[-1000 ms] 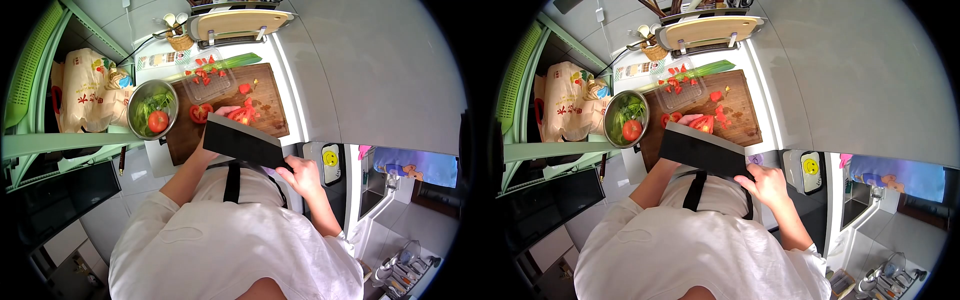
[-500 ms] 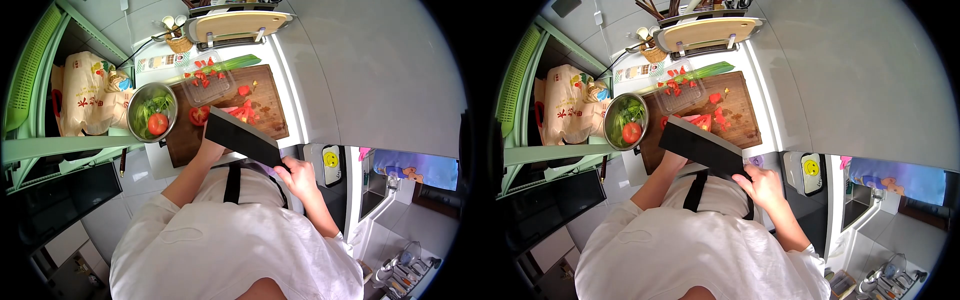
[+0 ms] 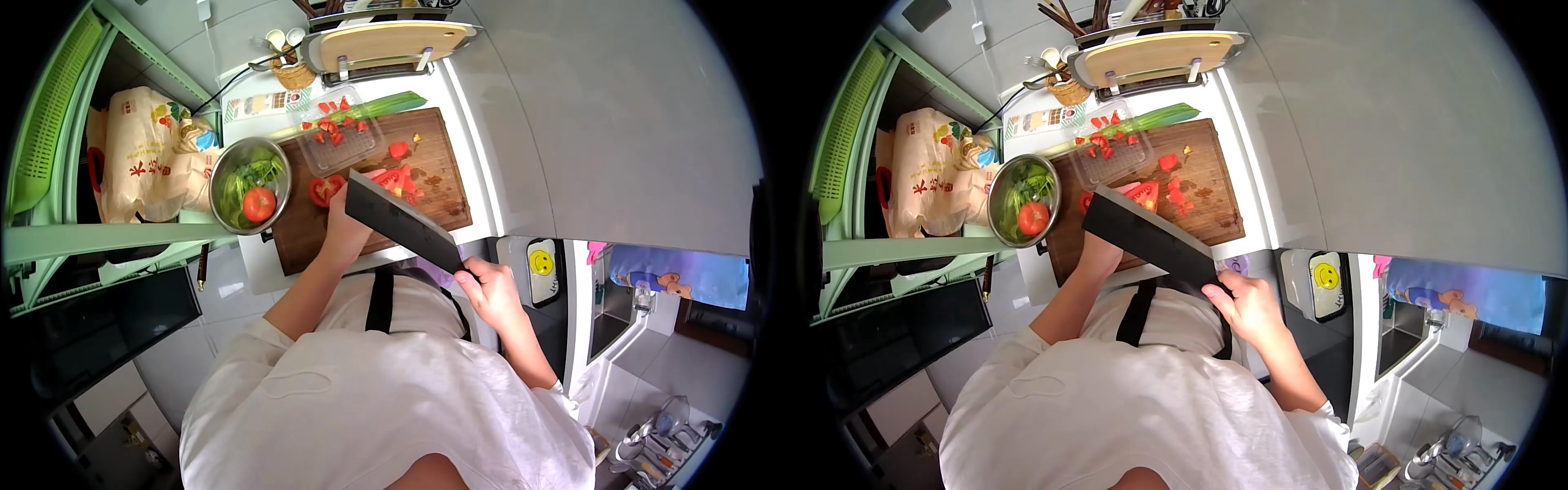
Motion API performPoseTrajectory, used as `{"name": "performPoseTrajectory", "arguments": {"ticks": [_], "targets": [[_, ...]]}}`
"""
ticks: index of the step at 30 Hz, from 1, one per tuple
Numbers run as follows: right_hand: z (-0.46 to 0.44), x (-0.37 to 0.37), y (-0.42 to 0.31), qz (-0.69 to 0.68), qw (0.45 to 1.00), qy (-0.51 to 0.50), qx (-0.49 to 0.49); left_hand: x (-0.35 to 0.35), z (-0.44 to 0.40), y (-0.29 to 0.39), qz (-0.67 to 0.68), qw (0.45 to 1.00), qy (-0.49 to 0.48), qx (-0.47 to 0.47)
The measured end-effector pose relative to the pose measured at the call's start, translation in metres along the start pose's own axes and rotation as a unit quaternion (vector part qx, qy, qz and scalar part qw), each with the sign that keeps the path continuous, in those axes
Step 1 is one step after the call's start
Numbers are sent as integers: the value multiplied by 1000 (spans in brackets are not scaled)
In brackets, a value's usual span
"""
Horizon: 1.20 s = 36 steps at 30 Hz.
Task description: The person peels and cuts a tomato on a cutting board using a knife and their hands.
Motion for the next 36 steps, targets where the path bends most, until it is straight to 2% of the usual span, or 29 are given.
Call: {"name": "performPoseTrajectory", "arguments": {"ticks": [7,13,16,19,22,28,34,36], "targets": [[0,-1,-2,17,1000,-8,4,-4,-3,-8,27,999,-33,-4],[-1,5,-6,64,997,22,-39,3,3,-10,90,995,-9,29],[0,6,-6,88,993,37,-65,7,5,-14,137,990,-24,-34],[1,7,-6,114,988,45,-90,11,8,-5,123,992,-10,-3],[-2,11,-12,137,984,56,-97,14,9,3,134,990,-17,-30],[2,10,-13,161,979,56,-113,14,11,-11,273,959,-46,-55],[-4,11,-12,115,988,55,-83,14,13,-8,25,998,-16,-52],[-4,10,-13,117,988,62,-83,9,13,-6,62,997,-3,-48]]}}
Point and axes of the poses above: each hand's wrist, its own z-axis away from the middle knuckle, its own x-axis out of the palm, y = z × x, the point moved 5 cm from there along -z, towards the middle knuckle, and after that the axes turned 15 degrees about -z, right-handed, at the moved point
